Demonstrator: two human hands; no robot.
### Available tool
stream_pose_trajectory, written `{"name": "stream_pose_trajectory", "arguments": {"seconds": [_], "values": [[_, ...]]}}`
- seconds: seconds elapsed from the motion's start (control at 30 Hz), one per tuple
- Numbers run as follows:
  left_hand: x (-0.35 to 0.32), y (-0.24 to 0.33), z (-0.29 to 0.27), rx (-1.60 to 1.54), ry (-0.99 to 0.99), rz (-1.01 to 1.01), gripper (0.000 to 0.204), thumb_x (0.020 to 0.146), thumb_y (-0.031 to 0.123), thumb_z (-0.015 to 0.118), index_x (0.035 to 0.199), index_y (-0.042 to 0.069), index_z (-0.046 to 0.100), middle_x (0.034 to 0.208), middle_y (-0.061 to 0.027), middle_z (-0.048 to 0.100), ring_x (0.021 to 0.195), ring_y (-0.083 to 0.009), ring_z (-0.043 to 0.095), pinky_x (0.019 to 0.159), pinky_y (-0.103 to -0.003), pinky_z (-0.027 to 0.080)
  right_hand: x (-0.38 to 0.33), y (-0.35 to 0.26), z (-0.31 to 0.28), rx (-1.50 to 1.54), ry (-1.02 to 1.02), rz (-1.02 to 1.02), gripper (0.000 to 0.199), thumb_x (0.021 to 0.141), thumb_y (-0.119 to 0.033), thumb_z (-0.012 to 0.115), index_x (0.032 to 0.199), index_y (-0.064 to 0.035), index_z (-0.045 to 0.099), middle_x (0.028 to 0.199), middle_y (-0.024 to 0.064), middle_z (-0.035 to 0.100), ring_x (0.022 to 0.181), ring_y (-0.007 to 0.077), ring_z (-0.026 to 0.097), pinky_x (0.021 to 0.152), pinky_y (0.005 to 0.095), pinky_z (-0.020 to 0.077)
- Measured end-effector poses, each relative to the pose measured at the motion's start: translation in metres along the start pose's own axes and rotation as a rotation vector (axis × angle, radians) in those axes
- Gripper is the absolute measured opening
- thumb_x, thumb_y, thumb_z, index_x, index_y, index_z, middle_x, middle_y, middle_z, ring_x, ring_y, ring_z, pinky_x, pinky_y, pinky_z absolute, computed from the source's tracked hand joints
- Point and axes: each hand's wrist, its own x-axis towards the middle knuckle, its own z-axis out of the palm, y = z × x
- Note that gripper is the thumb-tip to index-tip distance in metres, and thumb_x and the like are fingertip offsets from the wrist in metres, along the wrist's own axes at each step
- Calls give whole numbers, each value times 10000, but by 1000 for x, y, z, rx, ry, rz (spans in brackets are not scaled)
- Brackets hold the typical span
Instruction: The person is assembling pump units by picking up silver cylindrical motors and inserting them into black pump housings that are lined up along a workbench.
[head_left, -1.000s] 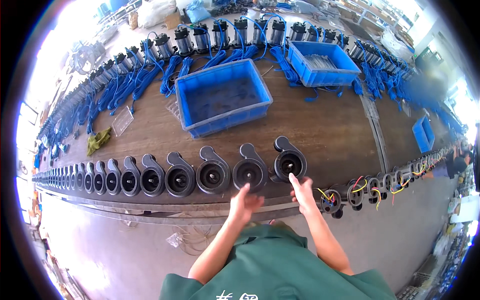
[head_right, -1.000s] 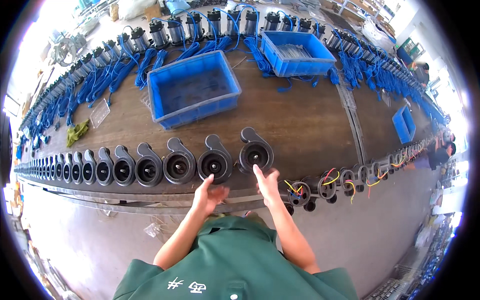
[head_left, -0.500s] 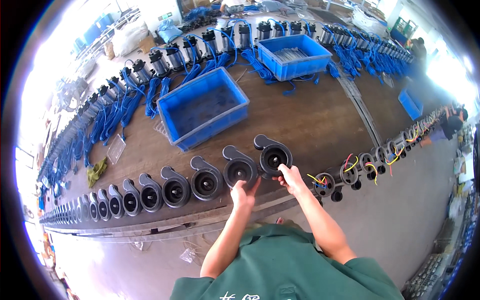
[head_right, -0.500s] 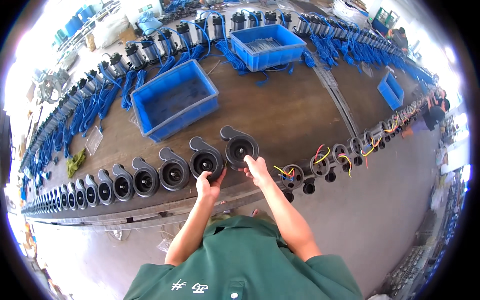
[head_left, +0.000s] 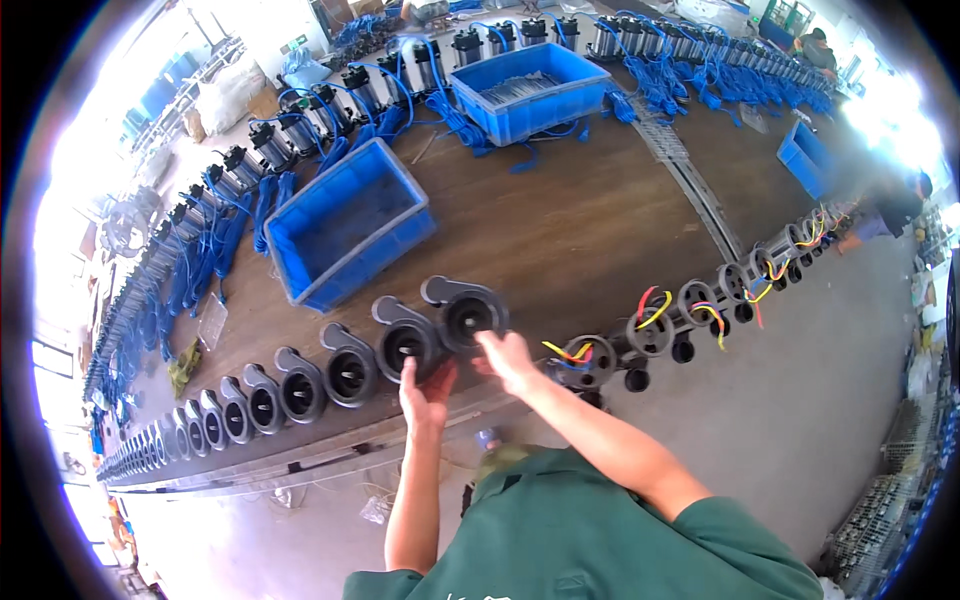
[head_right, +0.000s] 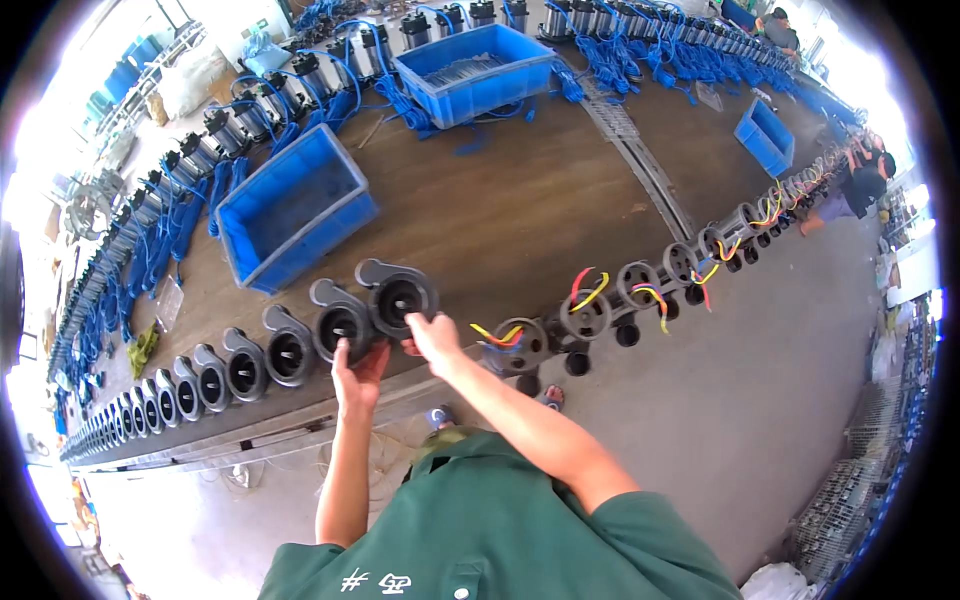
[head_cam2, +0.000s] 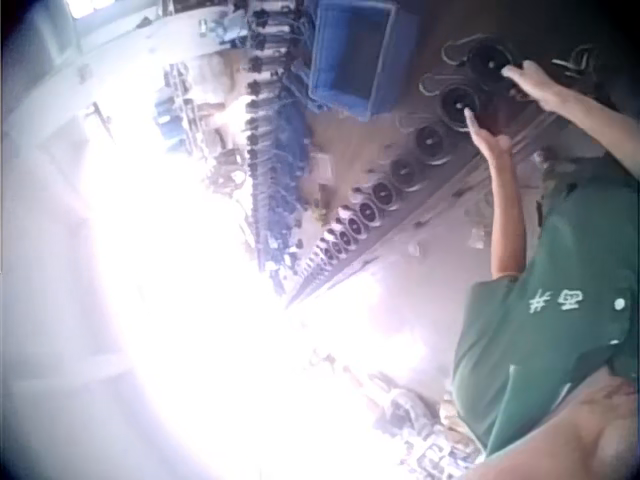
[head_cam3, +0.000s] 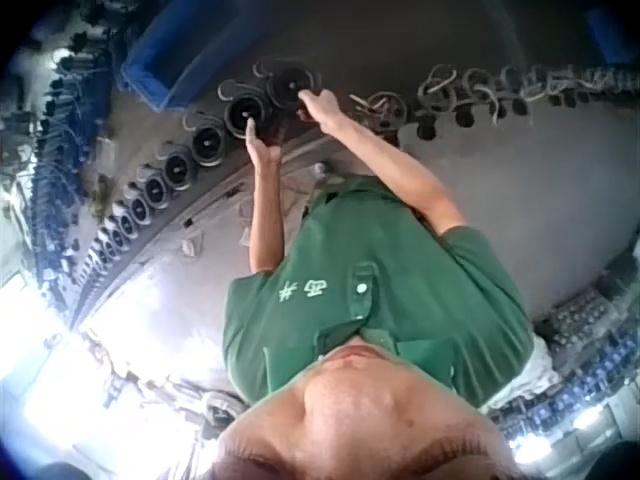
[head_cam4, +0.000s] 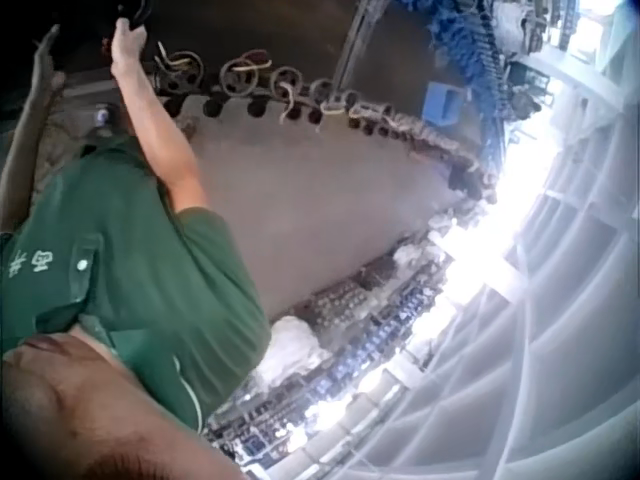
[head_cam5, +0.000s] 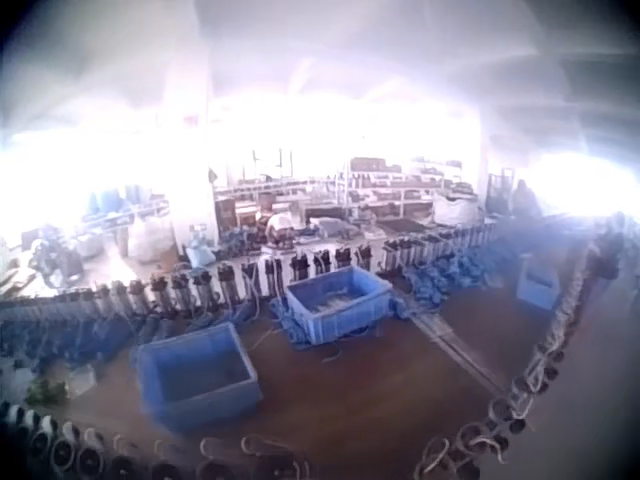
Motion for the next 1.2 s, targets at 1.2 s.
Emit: {"name": "stream_pose_trajectory", "arguments": {"seconds": [1.2], "values": [[66, -122, 254, 1940, 81, 495, 439, 842, 418, 635, 756, 9, 769, 883, -249, 735, 886, -388, 721, 874, -480, 548, 50, -207, -175, -1725, -33, -604, 356, 822, -460, 679, 758, -135, 810, 779, 178, 732, 778, 372, 736, 745, 452, 601]]}}
